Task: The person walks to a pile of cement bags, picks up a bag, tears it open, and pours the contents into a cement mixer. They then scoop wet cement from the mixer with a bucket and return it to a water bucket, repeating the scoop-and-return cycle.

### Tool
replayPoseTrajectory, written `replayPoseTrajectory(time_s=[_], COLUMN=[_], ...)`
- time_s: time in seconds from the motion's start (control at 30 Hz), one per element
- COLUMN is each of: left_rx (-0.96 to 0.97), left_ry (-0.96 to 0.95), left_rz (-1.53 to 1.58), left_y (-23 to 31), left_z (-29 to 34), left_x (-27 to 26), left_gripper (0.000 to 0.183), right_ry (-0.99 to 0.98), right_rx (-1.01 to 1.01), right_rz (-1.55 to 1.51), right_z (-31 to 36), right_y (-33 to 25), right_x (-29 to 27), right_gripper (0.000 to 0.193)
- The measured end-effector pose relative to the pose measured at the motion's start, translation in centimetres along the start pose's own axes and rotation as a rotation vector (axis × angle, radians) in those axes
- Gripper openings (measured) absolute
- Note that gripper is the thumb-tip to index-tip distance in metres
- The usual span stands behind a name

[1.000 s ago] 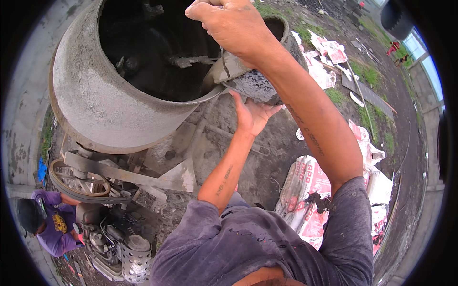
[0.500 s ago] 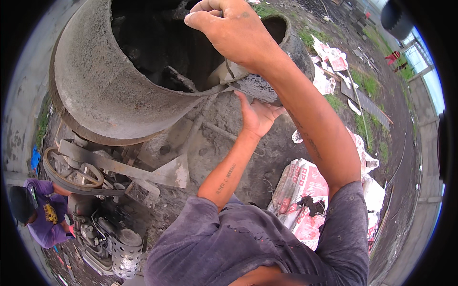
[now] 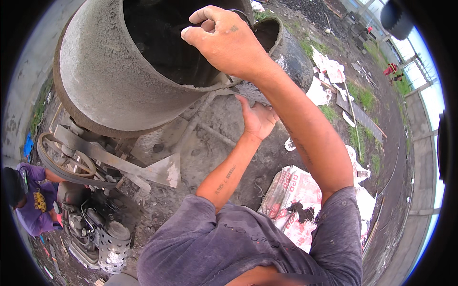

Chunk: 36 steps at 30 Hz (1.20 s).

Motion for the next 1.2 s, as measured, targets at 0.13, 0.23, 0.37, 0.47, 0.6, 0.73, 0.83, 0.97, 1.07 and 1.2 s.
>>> replayPoseTrajectory(time_s=[0.13,0.23,0.37,0.47,0.6,0.73,0.83,0.97,1.07,1.2], left_rx=[0.03,0.005,0.09,0.108,0.14,0.171,0.107,-0.112,-0.307,-0.775], left_ry=[-0.036,-0.075,-0.079,-0.074,0.02,0.01,0.036,0.086,0.116,0.203], left_rz=[-0.02,0.013,-0.474,-0.445,-0.653,-0.314,-0.138,-0.456,-0.674,-0.924], left_y=[0.1,-0.3,1.1,1.0,1.8,3.1,3.7,1.7,-2.2,-9.3], left_z=[-0.3,-0.5,-1.8,-2.5,-2.9,-2.4,-1.7,0.2,4.3,15.1], left_x=[-0.5,-1.7,-3.3,-3.4,-2.1,-1.4,-2.6,-6.2,-9.5,-14.0], left_gripper=[0.113,0.104,0.086,0.075,0.071,0.089,0.101,0.103,0.106,0.108], right_ry=[0.058,0.063,-0.026,-0.104,-0.098,0.066,0.362,0.597,0.747,1.103], right_rx=[-0.106,-0.131,-0.134,-0.104,-0.038,-0.05,0.001,0.114,0.168,0.525], right_rz=[0.14,0.146,0.19,0.198,0.209,0.102,-0.001,-0.365,-0.382,-0.37], right_z=[-0.5,-0.7,-1.4,-2.1,-2.4,-0.5,3.8,13.7,23.3,40.6], right_y=[-0.2,-0.3,-0.7,-0.6,0.3,1.7,4.0,8.6,11.3,14.3], right_x=[1.8,3.0,4.9,6.3,6.6,2.6,-3.5,-9.5,-10.2,-6.3], right_gripper=[0.046,0.046,0.043,0.04,0.039,0.045,0.04,0.054,0.059,0.065])
Point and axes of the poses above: each hand's wrist, its own z-axis away from the middle knuckle, its own x-axis out of the palm, y = z × x, the point moved 6 cm from there along -z, towards the middle knuckle, and after that the axes turned 12 degrees about -y, right-handed, at the moved point
